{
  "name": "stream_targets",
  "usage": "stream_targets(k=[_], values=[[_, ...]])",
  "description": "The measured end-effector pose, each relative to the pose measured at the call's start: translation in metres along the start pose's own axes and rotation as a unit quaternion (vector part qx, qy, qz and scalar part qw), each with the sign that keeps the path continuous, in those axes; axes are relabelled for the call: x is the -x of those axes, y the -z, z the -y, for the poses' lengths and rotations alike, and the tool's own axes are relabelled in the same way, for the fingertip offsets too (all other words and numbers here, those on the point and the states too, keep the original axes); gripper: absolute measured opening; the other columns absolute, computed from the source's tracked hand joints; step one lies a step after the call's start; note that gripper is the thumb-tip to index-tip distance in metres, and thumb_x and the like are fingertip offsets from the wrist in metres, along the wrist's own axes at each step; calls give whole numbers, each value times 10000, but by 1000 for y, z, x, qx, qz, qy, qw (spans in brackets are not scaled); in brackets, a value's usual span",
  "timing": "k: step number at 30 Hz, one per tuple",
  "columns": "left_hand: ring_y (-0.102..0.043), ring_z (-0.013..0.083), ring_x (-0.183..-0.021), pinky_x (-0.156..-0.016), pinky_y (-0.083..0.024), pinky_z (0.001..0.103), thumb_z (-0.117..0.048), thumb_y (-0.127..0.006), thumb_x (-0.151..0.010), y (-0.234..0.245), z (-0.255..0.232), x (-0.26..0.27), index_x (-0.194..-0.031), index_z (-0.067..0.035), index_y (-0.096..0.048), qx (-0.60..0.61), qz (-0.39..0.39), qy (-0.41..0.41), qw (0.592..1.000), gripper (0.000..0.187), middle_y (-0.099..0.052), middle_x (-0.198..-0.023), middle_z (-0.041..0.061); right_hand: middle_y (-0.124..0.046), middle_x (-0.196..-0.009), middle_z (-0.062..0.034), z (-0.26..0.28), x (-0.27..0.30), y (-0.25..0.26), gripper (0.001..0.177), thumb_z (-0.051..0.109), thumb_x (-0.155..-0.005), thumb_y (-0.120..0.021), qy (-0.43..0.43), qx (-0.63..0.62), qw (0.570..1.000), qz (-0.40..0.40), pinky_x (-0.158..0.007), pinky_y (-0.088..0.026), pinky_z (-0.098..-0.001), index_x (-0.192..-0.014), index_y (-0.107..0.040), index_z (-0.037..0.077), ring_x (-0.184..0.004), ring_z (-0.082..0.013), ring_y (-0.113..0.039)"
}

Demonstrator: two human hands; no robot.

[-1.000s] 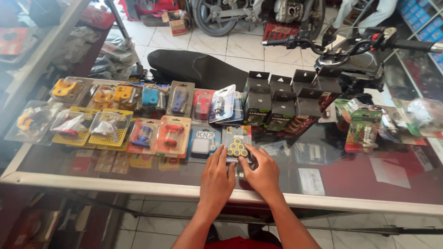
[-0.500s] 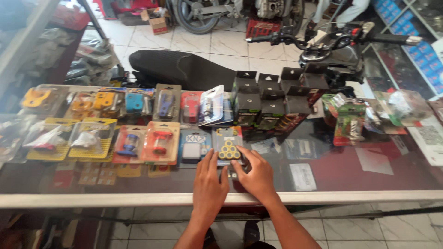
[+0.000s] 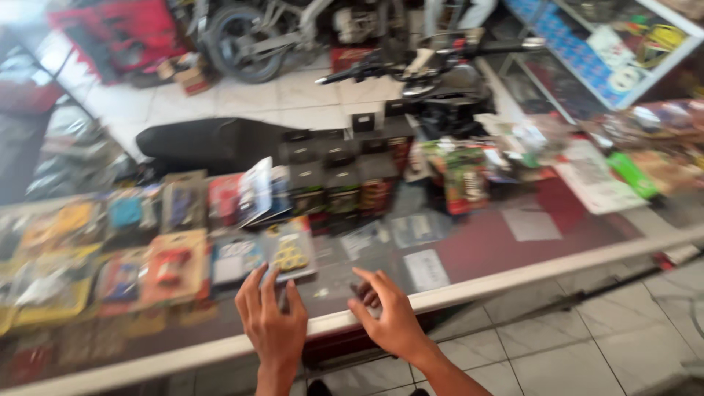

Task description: The person removes various packaged motorcycle parts from a wall-mounted wire rack and places them individually onto a glass display counter.

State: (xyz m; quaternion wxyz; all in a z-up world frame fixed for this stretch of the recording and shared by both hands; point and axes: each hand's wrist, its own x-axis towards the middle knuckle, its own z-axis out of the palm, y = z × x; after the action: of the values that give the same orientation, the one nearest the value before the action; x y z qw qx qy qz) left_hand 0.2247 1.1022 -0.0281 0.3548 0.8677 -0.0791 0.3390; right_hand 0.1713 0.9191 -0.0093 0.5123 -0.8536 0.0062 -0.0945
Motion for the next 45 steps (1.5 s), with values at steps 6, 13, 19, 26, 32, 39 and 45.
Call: stream_targets(k=[6, 13, 19, 26, 32, 39, 45], values=[[-551, 397, -1269, -1036, -453, 511, -63, -746, -807, -53, -96, 33, -1140, -34, -683, 154, 137, -124, 970, 340, -614, -1302, 159, -666, -1056, -105, -21, 44, 94, 437, 129, -851, -766, 47, 75, 995, -40, -832, -537, -369, -1265, -649, 54, -969, -266, -661], [-560, 402, -1232, -1002, -461, 497, -49, -747, -813, -106, -212, 57, -1173, -5, -655, 267, 304, -256, 878, 374, -598, -1308, 181, -675, -1093, -98, -64, 100, 209, 398, 151, -856, -777, 36, 184, 973, -137, -890, -479, -415, -1230, -665, 72, -1028, -306, -647], [-567, 405, -1221, -1003, -472, 486, -60, -763, -786, -155, -310, 95, -1186, -13, -652, 341, 392, -338, 785, 418, -599, -1310, 194, -698, -1030, -98, -97, 155, 289, 387, 160, -831, -775, -85, 228, 933, -265, -856, -472, -445, -1193, -679, 62, -990, -297, -666], [-578, 397, -1212, -987, -483, 474, -84, -772, -808, -194, -408, 147, -1211, -9, -651, 403, 458, -364, 704, 428, -615, -1313, 178, -742, -1017, -120, -119, 229, 350, 375, 167, -833, -766, -182, 204, 858, -436, -830, -545, -401, -1181, -703, 42, -966, -281, -705], [-580, 379, -1212, -992, -483, 464, -104, -766, -846, -215, -475, 197, -1231, -19, -649, 439, 522, -353, 640, 412, -610, -1340, 161, -740, -1028, -109, -136, 288, 383, 408, 190, -828, -770, -269, 203, 787, -517, -833, -548, -391, -1209, -697, 61, -961, -257, -708], [-567, 369, -1242, -1001, -473, 466, -124, -754, -867, -254, -552, 252, -1234, -31, -654, 474, 558, -388, 559, 392, -603, -1355, 146, -740, -1037, -104, -156, 327, 429, 401, 221, -837, -758, -342, 207, 719, -568, -865, -534, -400, -1209, -710, 76, -989, -265, -704], [-550, 377, -1262, -1014, -441, 481, -127, -750, -866, -314, -634, 279, -1244, -25, -648, 491, 554, -433, 514, 404, -593, -1347, 151, -723, -1059, -127, -193, 334, 503, 384, 214, -842, -748, -368, 236, 674, -595, -870, -510, -438, -1183, -705, 42, -1018, -328, -678]])
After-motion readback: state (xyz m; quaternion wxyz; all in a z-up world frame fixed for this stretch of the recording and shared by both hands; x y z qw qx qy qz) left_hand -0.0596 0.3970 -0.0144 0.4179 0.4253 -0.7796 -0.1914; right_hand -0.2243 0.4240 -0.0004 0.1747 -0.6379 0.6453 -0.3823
